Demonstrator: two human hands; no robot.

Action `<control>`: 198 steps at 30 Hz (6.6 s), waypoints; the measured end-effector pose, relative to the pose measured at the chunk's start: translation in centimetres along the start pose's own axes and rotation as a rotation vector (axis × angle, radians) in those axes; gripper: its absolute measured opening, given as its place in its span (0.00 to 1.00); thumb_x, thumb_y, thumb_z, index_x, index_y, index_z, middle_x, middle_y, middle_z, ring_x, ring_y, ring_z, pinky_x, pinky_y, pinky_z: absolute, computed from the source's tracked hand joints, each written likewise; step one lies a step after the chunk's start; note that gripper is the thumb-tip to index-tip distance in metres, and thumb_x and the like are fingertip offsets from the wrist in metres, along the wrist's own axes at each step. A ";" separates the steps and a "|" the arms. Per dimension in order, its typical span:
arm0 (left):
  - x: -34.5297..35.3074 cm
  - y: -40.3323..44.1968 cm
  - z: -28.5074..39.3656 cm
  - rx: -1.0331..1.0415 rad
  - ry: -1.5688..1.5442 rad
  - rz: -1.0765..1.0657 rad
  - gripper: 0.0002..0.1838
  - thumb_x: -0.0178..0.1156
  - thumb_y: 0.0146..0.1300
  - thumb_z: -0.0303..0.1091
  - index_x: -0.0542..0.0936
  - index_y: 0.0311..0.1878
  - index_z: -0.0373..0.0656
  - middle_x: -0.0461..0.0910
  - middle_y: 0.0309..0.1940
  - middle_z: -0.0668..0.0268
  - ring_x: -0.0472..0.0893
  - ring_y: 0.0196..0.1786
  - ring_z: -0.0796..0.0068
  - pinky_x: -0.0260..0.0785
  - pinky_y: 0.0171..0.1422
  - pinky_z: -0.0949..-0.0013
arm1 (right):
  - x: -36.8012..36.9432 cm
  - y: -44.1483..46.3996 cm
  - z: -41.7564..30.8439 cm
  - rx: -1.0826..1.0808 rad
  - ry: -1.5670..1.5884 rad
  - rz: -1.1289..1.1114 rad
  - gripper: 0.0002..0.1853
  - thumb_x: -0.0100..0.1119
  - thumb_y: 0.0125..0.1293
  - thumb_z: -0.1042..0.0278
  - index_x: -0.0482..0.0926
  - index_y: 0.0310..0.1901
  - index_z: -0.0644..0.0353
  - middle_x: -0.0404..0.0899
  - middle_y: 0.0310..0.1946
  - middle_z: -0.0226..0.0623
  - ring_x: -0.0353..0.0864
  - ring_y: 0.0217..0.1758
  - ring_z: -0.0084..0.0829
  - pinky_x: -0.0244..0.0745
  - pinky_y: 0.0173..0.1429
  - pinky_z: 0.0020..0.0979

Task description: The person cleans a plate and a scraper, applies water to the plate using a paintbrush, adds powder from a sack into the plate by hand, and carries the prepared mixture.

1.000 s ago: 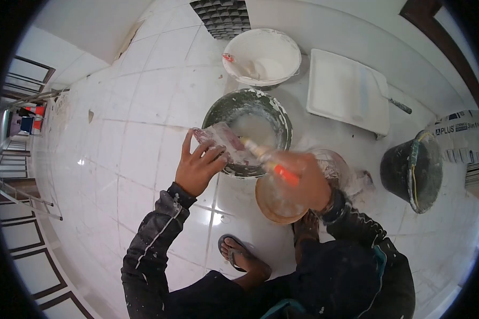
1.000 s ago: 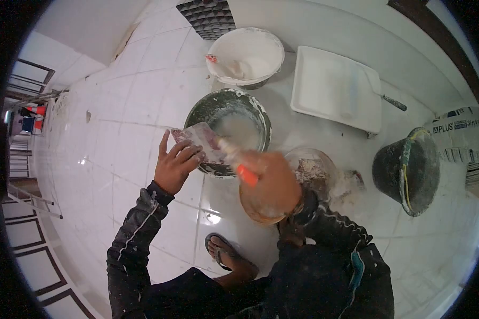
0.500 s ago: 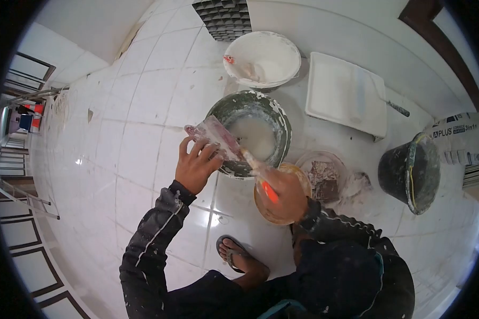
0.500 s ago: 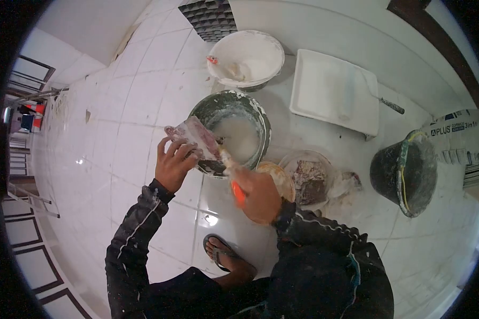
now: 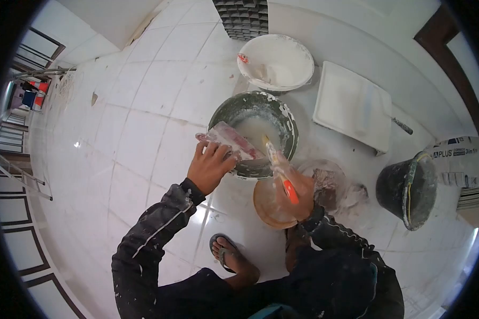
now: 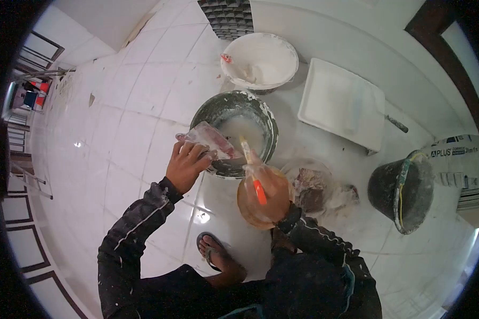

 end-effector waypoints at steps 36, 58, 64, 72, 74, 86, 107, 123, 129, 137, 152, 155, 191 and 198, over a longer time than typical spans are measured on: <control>-2.1 -2.7 -0.6 0.233 -0.173 0.093 0.18 0.61 0.52 0.34 0.83 0.49 0.54 0.77 0.48 0.68 0.74 0.56 0.62 0.65 0.66 0.48 | -0.2 4.8 -1.0 -0.478 -0.101 -0.392 0.28 0.55 0.55 0.74 0.73 0.61 0.58 0.83 0.42 0.34 0.83 0.45 0.37 0.43 0.78 0.55; -3.2 -4.0 -2.8 -0.809 -0.987 0.573 0.08 0.60 0.66 0.28 0.77 0.46 0.37 0.80 0.42 0.61 0.81 0.41 0.67 0.78 0.48 0.64 | 3.5 8.9 7.6 -0.303 -0.643 -0.624 0.07 0.59 0.55 0.64 0.80 0.34 0.54 0.81 0.30 0.36 0.81 0.37 0.42 0.55 0.71 0.55; -2.2 -4.1 -2.4 -1.200 -1.696 0.580 0.15 0.57 0.69 0.39 0.74 0.53 0.40 0.78 0.48 0.62 0.79 0.50 0.68 0.75 0.57 0.61 | 0.2 7.3 3.5 -0.290 -0.213 -0.459 0.13 0.60 0.62 0.57 0.82 0.38 0.59 0.81 0.31 0.40 0.81 0.36 0.39 0.69 0.59 0.40; -2.9 0.2 2.4 -0.964 -2.088 0.311 0.14 0.49 0.74 0.39 0.72 0.55 0.40 0.77 0.52 0.59 0.77 0.56 0.65 0.72 0.62 0.57 | -0.4 2.9 1.3 0.101 0.757 -0.183 0.12 0.56 0.70 0.67 0.74 0.50 0.65 0.81 0.31 0.35 0.81 0.31 0.23 0.76 0.37 0.27; -3.0 1.4 4.9 -0.902 -2.041 0.212 0.15 0.48 0.75 0.40 0.71 0.55 0.40 0.78 0.51 0.59 0.79 0.54 0.65 0.74 0.59 0.58 | -0.3 2.1 0.3 0.218 0.777 -0.247 0.16 0.56 0.71 0.67 0.71 0.54 0.67 0.81 0.32 0.33 0.81 0.32 0.23 0.76 0.36 0.26; 1.0 0.0 -2.7 -0.974 -1.359 0.211 0.15 0.62 0.67 0.39 0.75 0.47 0.37 0.84 0.33 0.63 0.81 0.26 0.77 0.76 0.31 0.74 | -4.4 -4.1 4.7 0.331 0.445 -0.263 0.18 0.56 0.70 0.62 0.74 0.55 0.65 0.81 0.40 0.37 0.81 0.43 0.24 0.74 0.52 0.27; 0.8 -2.5 0.9 -0.491 -0.577 0.521 0.07 0.56 0.66 0.30 0.79 0.40 0.36 0.80 0.27 0.61 0.79 0.28 0.76 0.70 0.34 0.71 | -11.5 -19.7 1.2 0.651 0.183 0.089 0.16 0.54 0.67 0.67 0.75 0.54 0.66 0.84 0.35 0.42 0.84 0.38 0.30 0.77 0.47 0.30; 18.6 -3.7 8.6 -0.571 -1.091 0.099 0.18 0.58 0.64 0.30 0.74 0.57 0.37 0.82 0.47 0.54 0.84 0.46 0.61 0.75 0.49 0.66 | -1.8 -20.7 7.5 0.662 0.138 -0.215 0.46 0.57 0.67 0.54 0.39 0.74 0.65 0.76 0.51 0.62 0.79 0.53 0.47 0.72 0.57 0.37; 16.6 -5.3 8.5 -0.680 -1.113 -0.081 0.16 0.60 0.63 0.30 0.74 0.52 0.35 0.82 0.45 0.53 0.84 0.40 0.62 0.77 0.44 0.64 | -1.0 -19.2 7.3 0.746 0.105 -0.086 0.44 0.54 0.64 0.66 0.38 0.75 0.62 0.73 0.57 0.59 0.73 0.62 0.46 0.64 0.66 0.38; 9.3 -6.8 10.2 -0.926 -1.418 -0.328 0.22 0.62 0.66 0.40 0.70 0.54 0.36 0.76 0.48 0.59 0.81 0.42 0.74 0.78 0.38 0.72 | -5.8 -18.4 8.6 0.596 0.073 -0.069 0.35 0.48 0.64 0.64 0.53 0.73 0.62 0.66 0.67 0.49 0.67 0.68 0.42 0.58 0.73 0.36; 4.7 5.2 16.6 -0.384 -1.861 -1.225 0.28 0.58 0.68 0.42 0.68 0.65 0.34 0.77 0.54 0.63 0.77 0.54 0.75 0.71 0.58 0.71 | -17.4 -15.4 2.6 0.565 0.191 -0.548 0.34 0.52 0.67 0.56 0.58 0.72 0.61 0.70 0.63 0.45 0.75 0.59 0.35 0.72 0.61 0.35; 3.7 6.2 17.0 -0.478 -1.945 -1.203 0.26 0.58 0.68 0.41 0.69 0.63 0.34 0.79 0.51 0.63 0.80 0.48 0.76 0.74 0.54 0.71 | -18.7 -16.5 2.4 0.555 0.282 -0.365 0.31 0.51 0.69 0.58 0.60 0.71 0.61 0.74 0.57 0.44 0.78 0.53 0.32 0.79 0.52 0.31; -5.3 29.7 33.3 -0.330 -2.273 -0.657 0.26 0.50 0.62 0.35 0.66 0.63 0.40 0.74 0.58 0.60 0.76 0.60 0.61 0.70 0.65 0.52 | -15.2 -38.9 16.9 0.769 0.147 0.699 0.14 0.52 0.67 0.64 0.82 0.47 0.60 0.84 0.33 0.38 0.84 0.34 0.29 0.78 0.42 0.32; 0.0 33.5 40.6 -0.430 -2.176 -0.638 0.25 0.51 0.61 0.34 0.66 0.62 0.38 0.75 0.56 0.59 0.77 0.58 0.60 0.71 0.64 0.53 | -17.9 -37.2 15.1 0.692 -0.022 0.687 0.15 0.52 0.70 0.61 0.81 0.48 0.61 0.84 0.32 0.42 0.85 0.35 0.32 0.82 0.43 0.36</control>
Point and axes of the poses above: each hand's wrist, its own y-axis towards the middle knuckle, its own x-axis out of the palm, z = x × y, the point moved 2 cm from there along y, towards the middle knuckle
